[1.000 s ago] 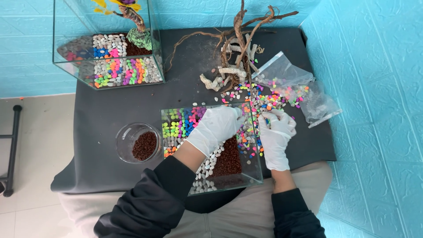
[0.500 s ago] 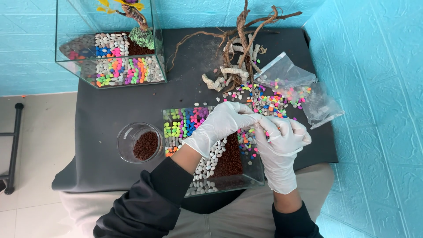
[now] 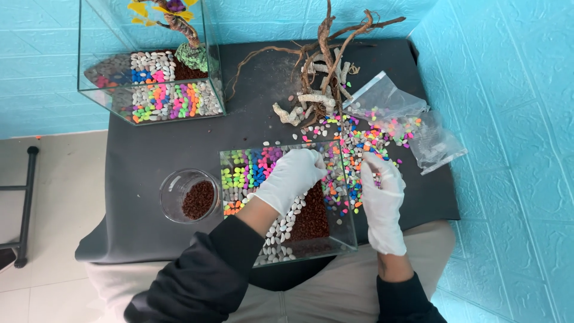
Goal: Arranging colorful beads in a glass container to create a decorative pattern.
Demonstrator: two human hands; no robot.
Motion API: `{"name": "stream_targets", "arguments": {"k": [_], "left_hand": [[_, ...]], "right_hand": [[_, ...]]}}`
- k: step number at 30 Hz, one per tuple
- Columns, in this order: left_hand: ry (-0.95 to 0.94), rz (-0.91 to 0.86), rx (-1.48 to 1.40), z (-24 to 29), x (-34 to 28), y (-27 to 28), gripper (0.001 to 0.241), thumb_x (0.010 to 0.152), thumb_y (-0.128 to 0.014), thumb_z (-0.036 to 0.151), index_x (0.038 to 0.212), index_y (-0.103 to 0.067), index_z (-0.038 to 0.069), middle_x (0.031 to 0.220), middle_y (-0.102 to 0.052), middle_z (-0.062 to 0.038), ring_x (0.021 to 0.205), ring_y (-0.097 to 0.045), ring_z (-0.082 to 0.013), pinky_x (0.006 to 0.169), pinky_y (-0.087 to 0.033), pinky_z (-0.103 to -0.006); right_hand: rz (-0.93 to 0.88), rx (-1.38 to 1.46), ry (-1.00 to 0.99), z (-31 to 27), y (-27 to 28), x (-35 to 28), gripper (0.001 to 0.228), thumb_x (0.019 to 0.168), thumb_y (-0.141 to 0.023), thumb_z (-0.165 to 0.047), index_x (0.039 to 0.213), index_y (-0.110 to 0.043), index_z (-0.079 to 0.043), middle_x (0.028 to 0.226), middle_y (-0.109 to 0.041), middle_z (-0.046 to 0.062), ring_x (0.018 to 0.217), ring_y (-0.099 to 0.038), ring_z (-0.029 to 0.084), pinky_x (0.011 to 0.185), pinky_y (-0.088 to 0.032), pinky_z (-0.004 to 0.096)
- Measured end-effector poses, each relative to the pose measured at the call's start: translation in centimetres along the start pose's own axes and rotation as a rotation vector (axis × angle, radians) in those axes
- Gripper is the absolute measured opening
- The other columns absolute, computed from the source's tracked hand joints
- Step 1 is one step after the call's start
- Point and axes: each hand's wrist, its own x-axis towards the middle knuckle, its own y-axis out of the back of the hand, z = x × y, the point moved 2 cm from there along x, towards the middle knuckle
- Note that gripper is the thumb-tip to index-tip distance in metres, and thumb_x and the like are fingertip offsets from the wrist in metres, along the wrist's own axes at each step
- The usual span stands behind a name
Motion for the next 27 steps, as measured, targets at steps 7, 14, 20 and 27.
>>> {"name": "stream_targets", "arguments": {"k": [7,14,20,27], "left_hand": [[-0.163,0.225,0.265,-3.9,1.3,-4.8,0.024,0.094,-0.065,0.032,0.108,-0.073,0.015,0.095,-0.076,-0.010,0.096,-0.074,-0.0313,0.076,-0.061,-0.0432],[-0.414,0.436,0.515,-3.8,-0.8,-3.6,0.024,0.096,-0.061,0.019,0.103,-0.073,0.000,0.087,-0.074,-0.016,0.093,-0.070,-0.0400,0.080,-0.056,-0.0468],[-0.236,0.042,0.439,-3.0,0.0,-0.9,0.038,0.099,-0.056,0.043,0.112,-0.075,0.013,0.099,-0.076,-0.012,0.103,-0.071,-0.0346,0.097,-0.051,-0.0438],[-0.199,-0.058,0.288,-2.7,-0.8,0.5,0.042,0.099,-0.054,0.045,0.116,-0.074,0.011,0.106,-0.076,-0.015,0.109,-0.069,-0.0350,0.102,-0.049,-0.0417]], "right_hand": [[-0.149,-0.448,-0.251,8.6,-2.5,-2.4,0.024,0.094,-0.076,-0.035,0.116,-0.071,-0.043,0.112,-0.071,-0.019,0.109,-0.065,0.010,0.102,-0.037,0.033],[-0.068,-0.486,-0.136,10.6,-2.9,-2.7,0.029,0.094,-0.078,-0.034,0.120,-0.069,-0.042,0.114,-0.071,-0.017,0.109,-0.064,0.010,0.101,-0.034,0.033],[-0.022,-0.474,-0.067,11.3,-3.1,-2.9,0.037,0.091,-0.082,-0.030,0.124,-0.068,-0.040,0.110,-0.070,-0.018,0.103,-0.066,0.005,0.097,-0.035,0.028],[-0.040,-0.410,-0.075,9.9,-2.6,-2.6,0.033,0.095,-0.079,-0.026,0.125,-0.069,-0.035,0.112,-0.072,-0.011,0.105,-0.068,0.013,0.097,-0.038,0.032]]}}
